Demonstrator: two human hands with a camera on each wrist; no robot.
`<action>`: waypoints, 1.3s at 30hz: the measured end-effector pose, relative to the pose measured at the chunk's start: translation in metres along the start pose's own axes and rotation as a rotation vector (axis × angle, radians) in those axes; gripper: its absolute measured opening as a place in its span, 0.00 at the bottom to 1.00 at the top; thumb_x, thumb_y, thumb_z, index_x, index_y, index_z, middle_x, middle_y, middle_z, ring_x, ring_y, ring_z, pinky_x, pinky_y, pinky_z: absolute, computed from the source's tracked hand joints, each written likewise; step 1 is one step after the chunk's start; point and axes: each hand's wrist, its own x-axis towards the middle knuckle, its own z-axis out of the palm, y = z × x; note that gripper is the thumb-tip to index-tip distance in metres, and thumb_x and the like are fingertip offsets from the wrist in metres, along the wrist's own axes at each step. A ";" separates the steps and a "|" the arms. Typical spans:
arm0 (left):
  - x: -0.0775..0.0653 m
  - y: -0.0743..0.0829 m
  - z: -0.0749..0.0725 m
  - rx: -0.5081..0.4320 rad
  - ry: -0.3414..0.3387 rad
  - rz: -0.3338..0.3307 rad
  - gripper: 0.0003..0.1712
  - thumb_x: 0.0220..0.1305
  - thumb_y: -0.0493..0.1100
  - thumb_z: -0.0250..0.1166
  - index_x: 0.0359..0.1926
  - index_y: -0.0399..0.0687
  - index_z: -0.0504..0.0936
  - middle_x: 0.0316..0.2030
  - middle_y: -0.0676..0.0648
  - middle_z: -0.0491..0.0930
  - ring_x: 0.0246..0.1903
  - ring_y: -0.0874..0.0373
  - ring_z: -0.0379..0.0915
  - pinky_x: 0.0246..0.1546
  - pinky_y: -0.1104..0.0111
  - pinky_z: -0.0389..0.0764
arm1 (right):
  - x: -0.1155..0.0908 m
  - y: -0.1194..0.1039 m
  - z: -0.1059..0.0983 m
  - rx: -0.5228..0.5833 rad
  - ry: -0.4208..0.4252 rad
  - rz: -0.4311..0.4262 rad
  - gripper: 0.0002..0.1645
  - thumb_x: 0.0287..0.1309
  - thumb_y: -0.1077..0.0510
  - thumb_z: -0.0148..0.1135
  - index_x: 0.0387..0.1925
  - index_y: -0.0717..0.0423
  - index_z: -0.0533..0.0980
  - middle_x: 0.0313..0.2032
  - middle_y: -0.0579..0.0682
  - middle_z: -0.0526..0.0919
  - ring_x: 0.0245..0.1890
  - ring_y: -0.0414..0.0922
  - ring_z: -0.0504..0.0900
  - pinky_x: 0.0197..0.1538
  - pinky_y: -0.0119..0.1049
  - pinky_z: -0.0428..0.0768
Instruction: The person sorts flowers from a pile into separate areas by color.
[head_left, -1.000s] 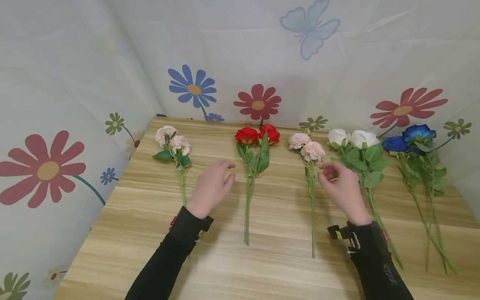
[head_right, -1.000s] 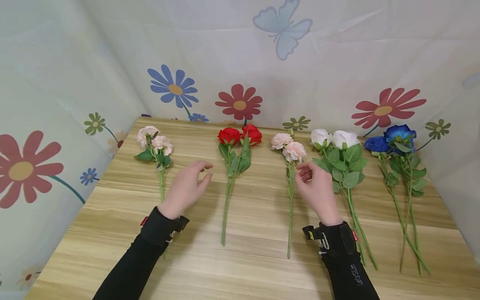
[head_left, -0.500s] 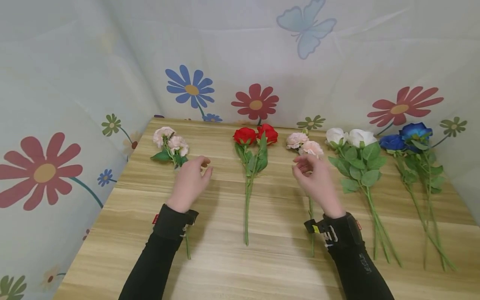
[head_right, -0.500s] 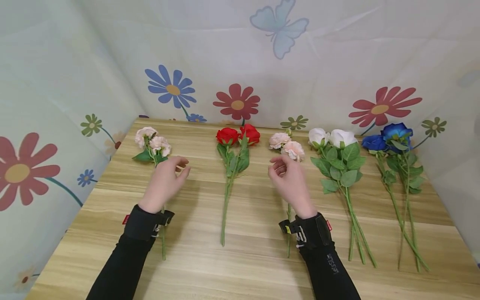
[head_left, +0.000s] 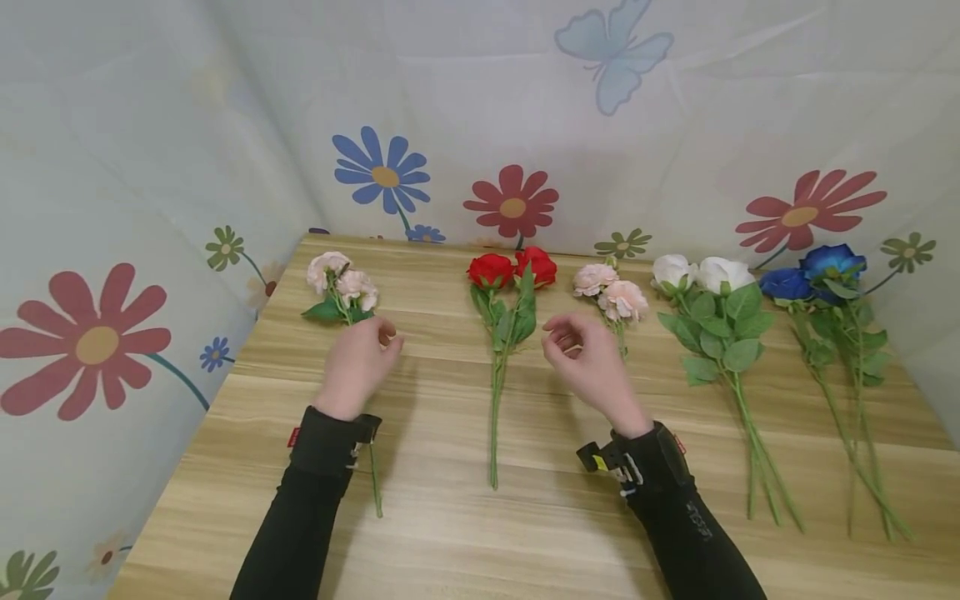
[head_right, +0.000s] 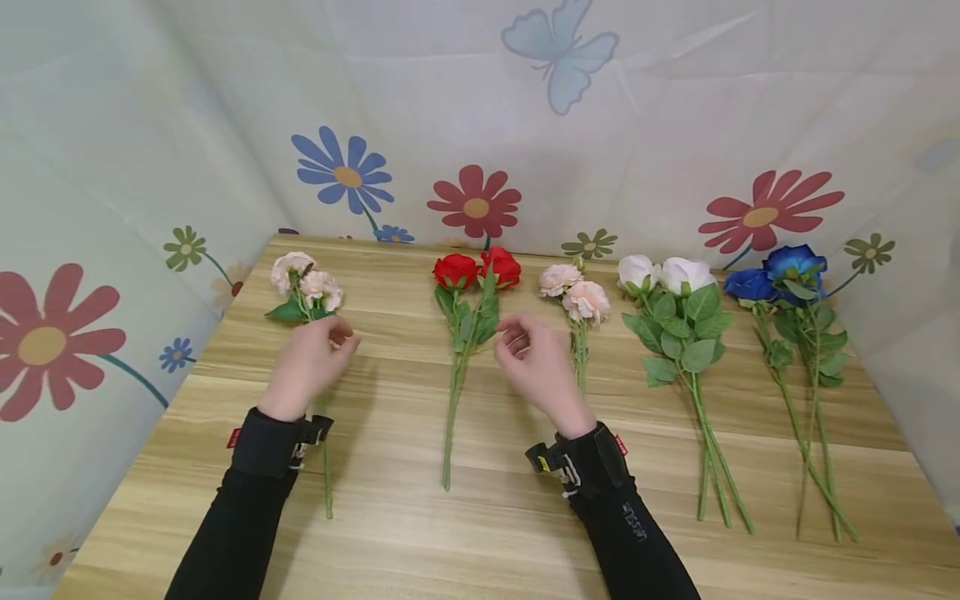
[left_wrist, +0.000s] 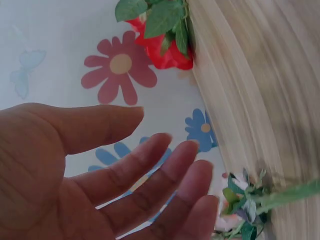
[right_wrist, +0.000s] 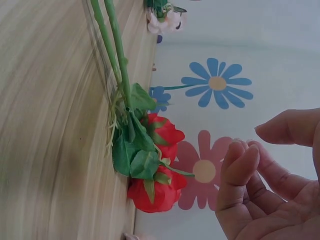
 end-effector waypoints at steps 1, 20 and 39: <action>0.000 -0.002 -0.002 0.005 -0.008 -0.013 0.16 0.71 0.45 0.61 0.48 0.35 0.83 0.41 0.36 0.86 0.36 0.44 0.83 0.37 0.55 0.81 | 0.000 -0.001 0.001 -0.002 -0.004 -0.002 0.10 0.63 0.65 0.60 0.45 0.64 0.80 0.35 0.58 0.84 0.33 0.44 0.81 0.34 0.24 0.80; 0.001 -0.033 -0.025 0.089 -0.167 -0.171 0.20 0.72 0.50 0.59 0.38 0.35 0.81 0.28 0.42 0.79 0.26 0.52 0.74 0.26 0.65 0.72 | 0.000 -0.007 0.036 0.211 -0.079 0.078 0.14 0.63 0.68 0.58 0.48 0.69 0.79 0.39 0.63 0.83 0.35 0.42 0.81 0.37 0.24 0.79; 0.006 -0.045 -0.015 0.026 -0.311 -0.236 0.32 0.70 0.48 0.62 0.09 0.53 0.62 0.10 0.57 0.53 0.13 0.63 0.50 0.16 0.72 0.55 | -0.002 -0.016 0.049 0.228 -0.125 0.056 0.12 0.64 0.66 0.58 0.47 0.65 0.80 0.39 0.60 0.84 0.36 0.45 0.81 0.38 0.28 0.81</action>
